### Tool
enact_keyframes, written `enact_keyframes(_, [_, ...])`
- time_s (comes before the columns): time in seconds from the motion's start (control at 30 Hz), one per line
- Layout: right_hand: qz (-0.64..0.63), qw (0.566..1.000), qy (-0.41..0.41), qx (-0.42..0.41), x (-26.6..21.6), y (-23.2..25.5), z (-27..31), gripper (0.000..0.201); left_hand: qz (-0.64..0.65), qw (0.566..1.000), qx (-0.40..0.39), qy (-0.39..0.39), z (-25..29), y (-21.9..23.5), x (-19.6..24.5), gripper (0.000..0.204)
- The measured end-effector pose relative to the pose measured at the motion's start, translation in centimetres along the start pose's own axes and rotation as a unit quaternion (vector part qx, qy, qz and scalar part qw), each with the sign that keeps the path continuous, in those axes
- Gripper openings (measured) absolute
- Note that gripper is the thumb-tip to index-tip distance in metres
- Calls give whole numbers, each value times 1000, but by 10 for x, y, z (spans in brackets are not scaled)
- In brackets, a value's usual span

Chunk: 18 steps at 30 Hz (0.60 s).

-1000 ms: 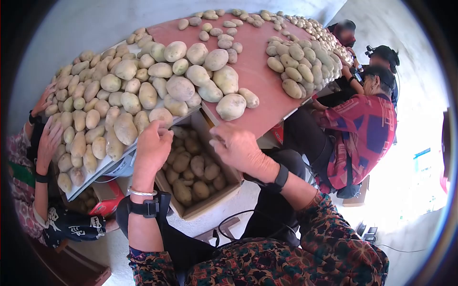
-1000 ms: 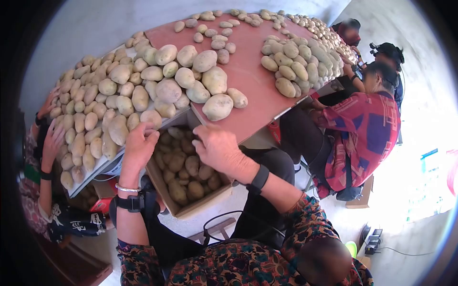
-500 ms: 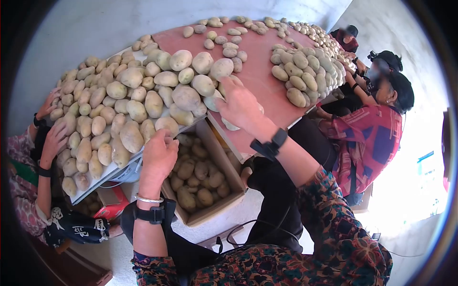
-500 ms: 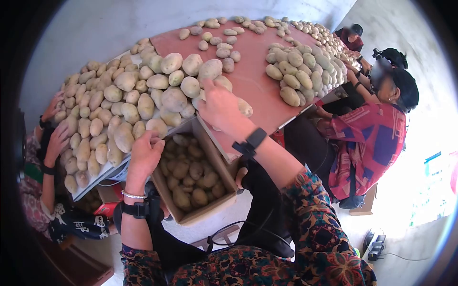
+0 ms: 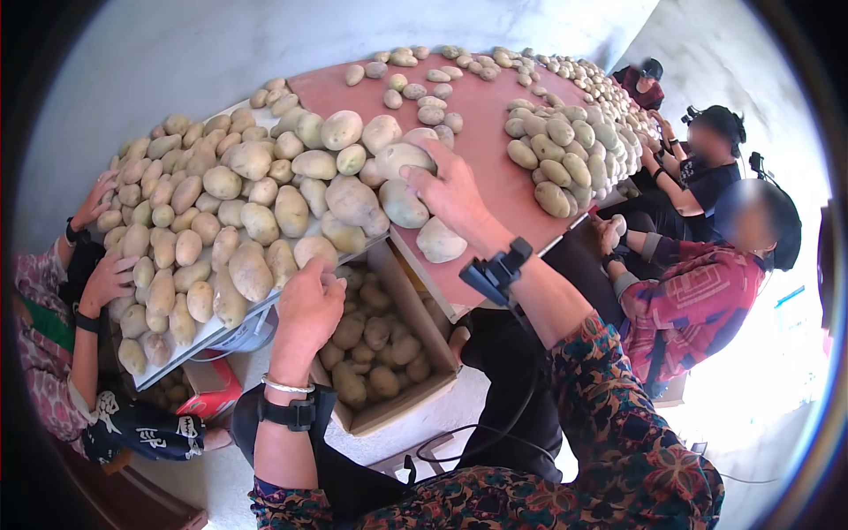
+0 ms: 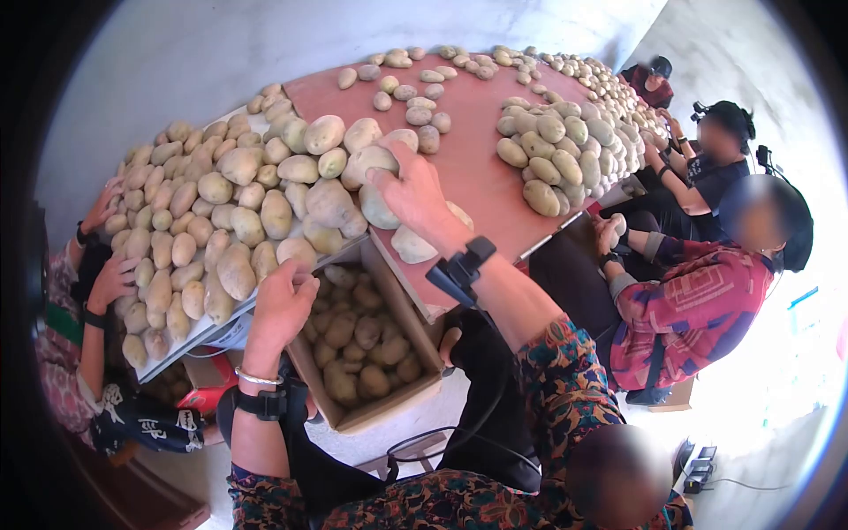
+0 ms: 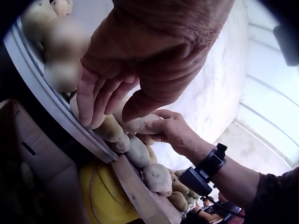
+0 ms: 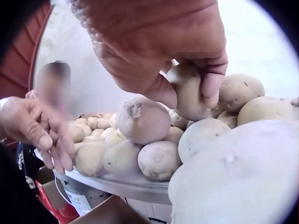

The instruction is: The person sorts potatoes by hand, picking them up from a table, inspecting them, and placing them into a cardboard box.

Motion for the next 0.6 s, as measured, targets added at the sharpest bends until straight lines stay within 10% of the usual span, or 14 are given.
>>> enact_keyframes(0.1, [-146, 989, -9, -37, 3, -1, 39, 52, 15, 1000, 2, -10, -1, -5, 2, 27])
enact_keyframes(0.3, [-15, 985, 52, -165, -8, -28, 124, 48, 112, 988, -102, -30, -10, -24, 2, 37])
enact_keyframes(0.43, [-64, 974, -62, -209, 15, -42, 148, 38, 293, 868, -384, -118, 6, -33, 39, 74])
enact_keyframes(0.6, [-186, 943, -191, -198, 22, -41, 157, 37, 248, 887, -378, -96, 10, -57, 45, 76])
Point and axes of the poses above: each hand's wrist, its own z-axis away from the middle knuckle, its own y-axis out of the back of the hand, x = y × z, the point moved 2 cm from there along -z, towards the middle knuckle, and after that the axes turned 14 degrees about -x, right-handed, at the moved point
